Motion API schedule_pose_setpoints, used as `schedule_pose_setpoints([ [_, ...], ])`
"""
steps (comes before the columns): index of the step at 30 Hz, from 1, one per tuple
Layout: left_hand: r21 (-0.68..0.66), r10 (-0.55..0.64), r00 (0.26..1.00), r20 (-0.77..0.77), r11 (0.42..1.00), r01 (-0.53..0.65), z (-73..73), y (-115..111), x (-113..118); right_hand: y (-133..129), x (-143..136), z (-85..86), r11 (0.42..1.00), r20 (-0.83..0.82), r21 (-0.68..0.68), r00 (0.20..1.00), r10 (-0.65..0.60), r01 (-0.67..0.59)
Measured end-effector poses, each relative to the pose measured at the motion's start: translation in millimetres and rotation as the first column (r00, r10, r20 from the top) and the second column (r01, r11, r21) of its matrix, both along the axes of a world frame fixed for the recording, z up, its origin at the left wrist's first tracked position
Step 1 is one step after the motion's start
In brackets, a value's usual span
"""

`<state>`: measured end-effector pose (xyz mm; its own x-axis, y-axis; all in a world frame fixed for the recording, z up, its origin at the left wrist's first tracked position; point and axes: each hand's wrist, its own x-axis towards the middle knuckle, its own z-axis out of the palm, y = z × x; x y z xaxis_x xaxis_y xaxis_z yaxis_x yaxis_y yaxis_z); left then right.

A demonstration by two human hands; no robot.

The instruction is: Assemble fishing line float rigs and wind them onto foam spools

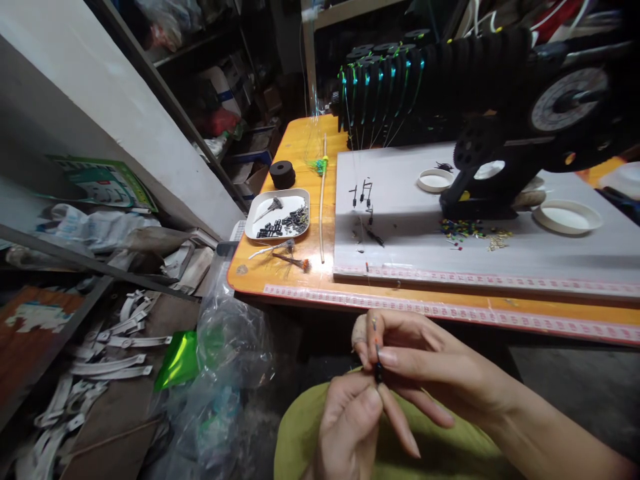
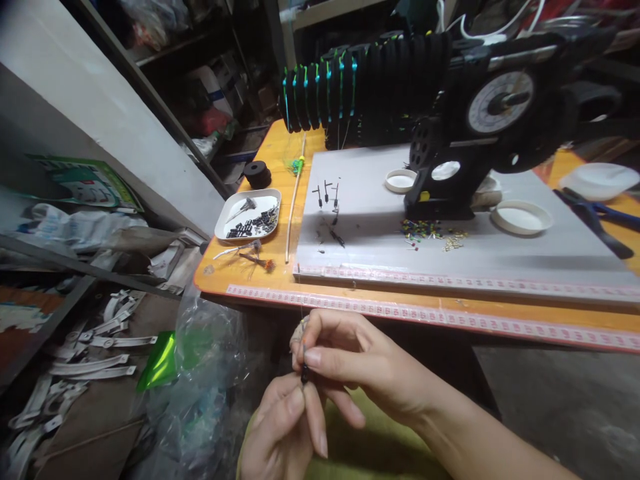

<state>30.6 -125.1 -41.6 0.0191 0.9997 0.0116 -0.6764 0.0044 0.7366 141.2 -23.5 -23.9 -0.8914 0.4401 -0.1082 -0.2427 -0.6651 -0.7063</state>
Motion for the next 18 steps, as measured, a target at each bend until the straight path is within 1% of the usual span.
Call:
schedule_pose_setpoints([
  [4, 0.037, -0.007, 0.999, 0.032, 0.999, 0.006, -3.4, -0.8, 1.0, -0.2, 2.8, -1.7, 1.000, -0.016, 0.020, 1.000, 0.010, -0.010],
  [9, 0.028, -0.004, 1.000, 0.027, 1.000, 0.003, -2.9, -3.0, 3.6, -0.1, 3.9, -4.1, 1.000, 0.002, 0.010, 1.000, 0.014, -0.014],
  [11, 0.022, 0.000, 1.000, 0.011, 1.000, -0.001, -7.8, -3.5, 2.1, 0.1, 2.0, -6.3, 1.000, 0.005, 0.025, 1.000, 0.015, -0.015],
  [13, -0.009, -0.008, 0.999, -0.036, 1.000, 0.007, -19.7, -3.2, -3.2, 1.1, 1.7, -6.5, 0.997, 0.042, 0.076, 0.999, 0.005, -0.009],
  [14, -0.026, -0.018, 0.997, -0.076, 1.000, 0.016, -27.8, -2.3, -7.2, 2.5, 3.7, -5.2, 0.992, 0.074, 0.125, 0.997, -0.029, 0.019],
  [15, -0.038, -0.034, 0.991, -0.130, 0.999, 0.029, -36.7, -0.5, -11.6, 5.0, 7.9, -2.6, 0.979, 0.109, 0.188, 0.989, -0.096, 0.074],
  [16, -0.010, -0.037, 0.982, -0.186, 0.999, 0.036, -45.3, 2.3, -15.9, 8.7, 14.9, 1.3, 0.952, 0.145, 0.266, 0.970, -0.194, 0.150],
  [17, 0.062, -0.033, 0.978, -0.208, 0.997, 0.047, -52.8, 5.8, -19.5, 13.8, 25.0, 6.4, 0.902, 0.173, 0.359, 0.932, -0.319, 0.241],
  [18, 0.126, -0.048, 0.977, -0.206, 0.989, 0.075, -58.1, 9.5, -21.9, 20.2, 38.6, 12.8, 0.818, 0.191, 0.468, 0.866, -0.463, 0.334],
])
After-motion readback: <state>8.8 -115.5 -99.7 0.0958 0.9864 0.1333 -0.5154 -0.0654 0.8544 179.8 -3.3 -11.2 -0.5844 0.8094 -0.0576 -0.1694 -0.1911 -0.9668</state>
